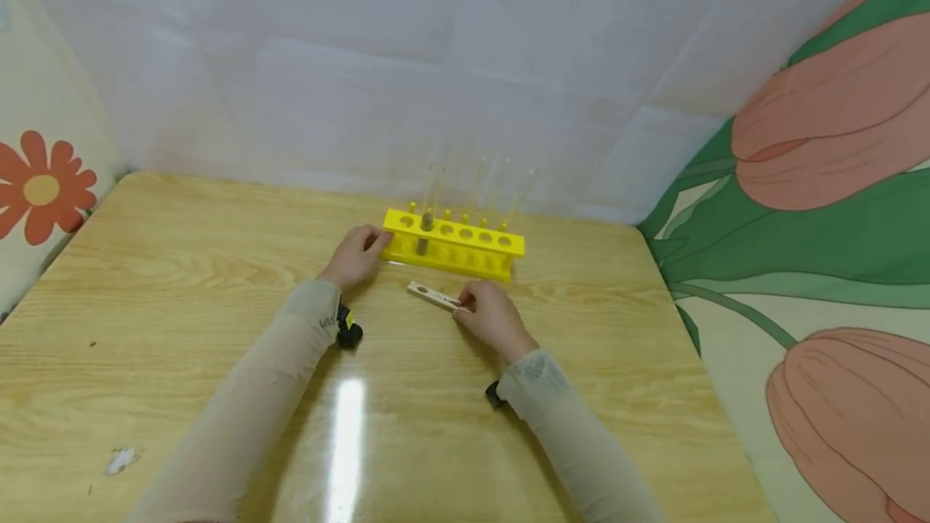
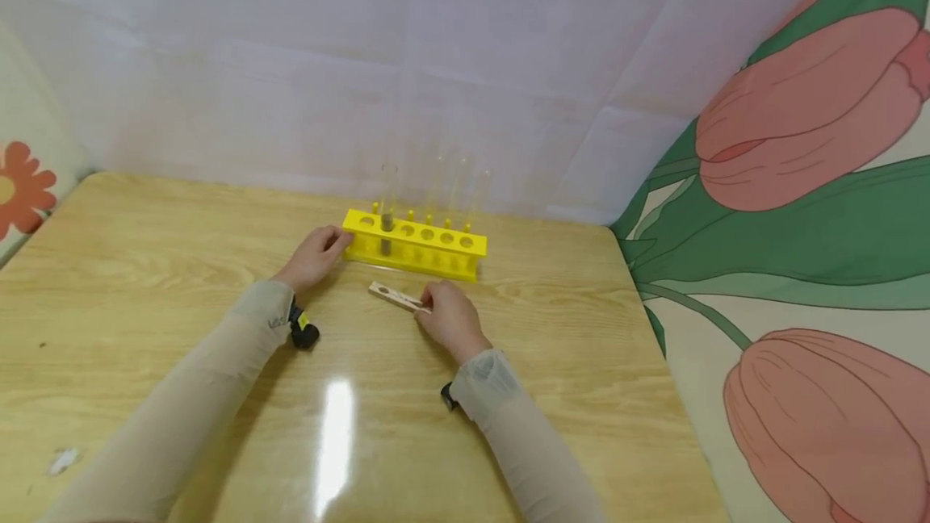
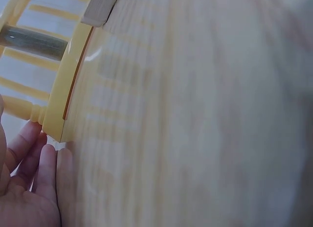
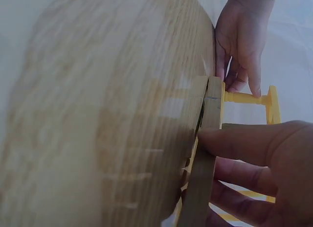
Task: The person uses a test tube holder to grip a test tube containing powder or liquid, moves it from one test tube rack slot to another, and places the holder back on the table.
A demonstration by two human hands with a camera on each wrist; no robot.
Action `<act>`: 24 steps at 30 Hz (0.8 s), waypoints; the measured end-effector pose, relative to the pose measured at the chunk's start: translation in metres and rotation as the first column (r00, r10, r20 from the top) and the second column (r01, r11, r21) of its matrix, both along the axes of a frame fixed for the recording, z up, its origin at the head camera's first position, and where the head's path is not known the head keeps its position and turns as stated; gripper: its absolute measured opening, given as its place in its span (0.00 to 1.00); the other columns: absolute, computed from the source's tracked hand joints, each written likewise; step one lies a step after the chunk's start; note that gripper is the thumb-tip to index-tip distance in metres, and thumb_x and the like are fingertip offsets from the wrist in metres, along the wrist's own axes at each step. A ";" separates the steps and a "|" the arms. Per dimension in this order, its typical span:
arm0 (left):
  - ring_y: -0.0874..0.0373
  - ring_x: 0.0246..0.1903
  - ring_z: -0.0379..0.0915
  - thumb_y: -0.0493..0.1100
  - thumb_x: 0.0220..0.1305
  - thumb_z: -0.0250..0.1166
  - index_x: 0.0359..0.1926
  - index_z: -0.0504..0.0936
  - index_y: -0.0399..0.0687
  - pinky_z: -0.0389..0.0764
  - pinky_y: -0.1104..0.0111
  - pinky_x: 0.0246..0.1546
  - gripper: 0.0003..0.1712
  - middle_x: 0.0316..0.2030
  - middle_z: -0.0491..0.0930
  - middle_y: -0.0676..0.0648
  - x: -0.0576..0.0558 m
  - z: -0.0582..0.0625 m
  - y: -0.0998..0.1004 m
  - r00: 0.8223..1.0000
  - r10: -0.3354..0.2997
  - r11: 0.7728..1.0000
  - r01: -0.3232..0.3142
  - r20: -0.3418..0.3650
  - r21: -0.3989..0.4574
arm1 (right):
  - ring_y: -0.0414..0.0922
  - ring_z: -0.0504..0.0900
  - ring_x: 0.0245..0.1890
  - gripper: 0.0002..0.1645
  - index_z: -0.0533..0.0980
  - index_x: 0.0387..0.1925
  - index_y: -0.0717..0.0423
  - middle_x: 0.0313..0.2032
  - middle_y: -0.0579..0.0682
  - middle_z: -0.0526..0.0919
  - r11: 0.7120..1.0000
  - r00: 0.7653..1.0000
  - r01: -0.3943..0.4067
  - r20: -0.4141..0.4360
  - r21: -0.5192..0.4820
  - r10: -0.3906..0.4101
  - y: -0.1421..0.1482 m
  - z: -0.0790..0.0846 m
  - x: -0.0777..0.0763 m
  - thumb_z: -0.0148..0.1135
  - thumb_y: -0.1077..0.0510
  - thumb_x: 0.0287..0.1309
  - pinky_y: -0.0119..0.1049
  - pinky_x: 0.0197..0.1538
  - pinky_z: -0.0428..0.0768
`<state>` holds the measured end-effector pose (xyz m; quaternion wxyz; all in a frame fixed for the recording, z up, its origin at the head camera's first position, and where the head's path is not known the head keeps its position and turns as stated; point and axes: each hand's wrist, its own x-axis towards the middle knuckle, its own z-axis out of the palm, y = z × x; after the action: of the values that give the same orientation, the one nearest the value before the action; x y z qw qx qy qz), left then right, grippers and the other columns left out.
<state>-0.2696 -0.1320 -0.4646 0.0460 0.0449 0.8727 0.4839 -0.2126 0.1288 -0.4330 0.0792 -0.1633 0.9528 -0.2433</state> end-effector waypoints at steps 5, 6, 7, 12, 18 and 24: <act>0.46 0.49 0.64 0.62 0.71 0.43 0.51 0.72 0.39 0.65 0.52 0.52 0.31 0.50 0.68 0.38 0.008 -0.004 -0.003 1.000 0.013 1.000 -0.013 -0.017 0.012 | 0.43 0.72 0.29 0.08 0.77 0.33 0.55 0.29 0.47 0.75 0.999 0.999 -0.032 0.003 0.018 0.032 -0.005 -0.003 0.006 0.68 0.56 0.54 0.38 0.33 0.72; 0.46 0.49 0.64 0.61 0.71 0.44 0.51 0.72 0.39 0.65 0.53 0.52 0.30 0.50 0.68 0.38 0.010 -0.005 -0.003 1.000 0.010 1.000 -0.010 -0.015 0.013 | 0.43 0.71 0.28 0.09 0.77 0.33 0.55 0.29 0.47 0.75 0.999 0.999 -0.031 0.010 0.024 0.031 -0.006 -0.003 0.008 0.68 0.56 0.54 0.38 0.33 0.72; 0.46 0.49 0.64 0.60 0.71 0.44 0.51 0.72 0.39 0.65 0.53 0.52 0.29 0.50 0.68 0.38 0.011 -0.006 -0.003 1.000 0.008 1.000 -0.008 -0.013 0.017 | 0.43 0.71 0.28 0.09 0.77 0.34 0.55 0.29 0.47 0.74 0.999 0.999 -0.030 0.017 0.032 0.029 -0.006 -0.004 0.010 0.67 0.55 0.54 0.38 0.33 0.72; 0.46 0.50 0.64 0.58 0.70 0.49 0.52 0.72 0.39 0.65 0.53 0.54 0.27 0.50 0.68 0.39 0.011 -0.005 -0.001 0.999 -0.024 0.998 0.026 -0.026 0.051 | 0.44 0.71 0.30 0.12 0.77 0.37 0.55 0.31 0.48 0.74 0.998 0.999 -0.021 0.034 0.067 0.018 -0.006 -0.003 0.011 0.67 0.55 0.54 0.39 0.35 0.72; 0.42 0.55 0.62 0.60 0.68 0.53 0.55 0.69 0.35 0.63 0.51 0.58 0.32 0.54 0.67 0.35 0.008 -0.005 0.000 0.996 -0.082 0.995 0.081 0.024 0.055 | 0.44 0.73 0.37 0.20 0.74 0.46 0.58 0.37 0.49 0.74 0.982 0.987 -0.141 0.089 0.126 0.130 0.005 -0.006 0.012 0.68 0.54 0.54 0.40 0.43 0.74; 0.38 0.60 0.59 0.60 0.65 0.56 0.62 0.60 0.33 0.62 0.49 0.59 0.39 0.61 0.61 0.31 0.011 -0.011 -0.003 0.983 -0.152 0.988 0.150 0.100 0.031 | 0.44 0.73 0.44 0.28 0.71 0.54 0.58 0.45 0.50 0.72 0.937 0.948 -0.303 0.155 0.173 0.278 0.026 -0.007 0.021 0.67 0.49 0.55 0.40 0.49 0.74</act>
<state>-0.2583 -0.1351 -0.4760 0.1268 0.0867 0.8575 0.4910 -0.1918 0.1543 -0.4402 0.1908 -0.2780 0.9303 -0.1448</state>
